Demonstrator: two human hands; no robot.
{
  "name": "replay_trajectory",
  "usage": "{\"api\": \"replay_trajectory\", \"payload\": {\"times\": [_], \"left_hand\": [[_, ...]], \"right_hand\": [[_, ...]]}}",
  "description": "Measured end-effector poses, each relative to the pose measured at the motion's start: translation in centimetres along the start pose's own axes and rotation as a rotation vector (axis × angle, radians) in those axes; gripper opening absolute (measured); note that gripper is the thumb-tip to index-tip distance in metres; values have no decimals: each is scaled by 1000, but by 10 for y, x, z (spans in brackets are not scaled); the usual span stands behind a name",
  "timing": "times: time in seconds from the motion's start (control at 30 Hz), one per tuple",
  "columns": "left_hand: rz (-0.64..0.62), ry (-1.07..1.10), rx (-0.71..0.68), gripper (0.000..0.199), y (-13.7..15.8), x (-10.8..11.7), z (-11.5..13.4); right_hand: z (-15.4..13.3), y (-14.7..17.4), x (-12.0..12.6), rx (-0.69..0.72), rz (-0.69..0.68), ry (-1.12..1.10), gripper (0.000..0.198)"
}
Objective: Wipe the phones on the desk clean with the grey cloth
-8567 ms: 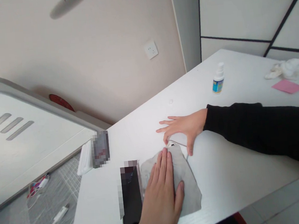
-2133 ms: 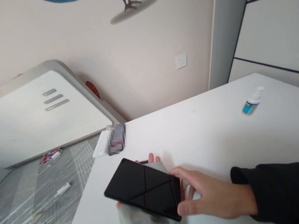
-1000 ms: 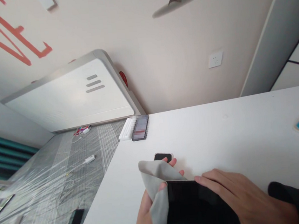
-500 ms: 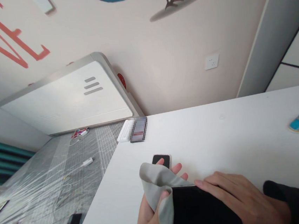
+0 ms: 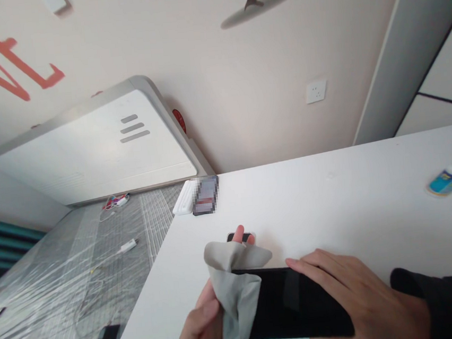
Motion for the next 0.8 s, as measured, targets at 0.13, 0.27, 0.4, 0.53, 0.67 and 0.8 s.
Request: {"api": "replay_trajectory", "payload": {"times": [0.13, 0.27, 0.4, 0.53, 0.67, 0.8], "left_hand": [[-211, 816, 219, 71, -3, -7, 4], [-210, 665, 414, 62, -3, -5, -16], [-64, 196, 304, 64, -10, 2, -21], [89, -174, 28, 32, -17, 14, -5], [158, -418, -82, 27, -15, 25, 5], [31, -319, 58, 33, -14, 26, 2]], "right_hand": [[-1, 1, 3, 6, 23, 28, 76], [0, 1, 3, 8, 32, 36, 72], [1, 2, 2, 0, 33, 42, 66], [1, 4, 0, 2, 45, 62, 64], [0, 5, -2, 15, 54, 79, 65], [0, 4, -3, 33, 54, 64, 68]]}}
Point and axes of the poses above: each hand's wrist, its own y-axis away from the middle knuckle, its own x-axis out of the back of the hand, z = x × y, the point moved 4 cm from there along -y, towards the middle knuckle, and after that the axes turned 2 degrees about y, right-handed, at the moved point
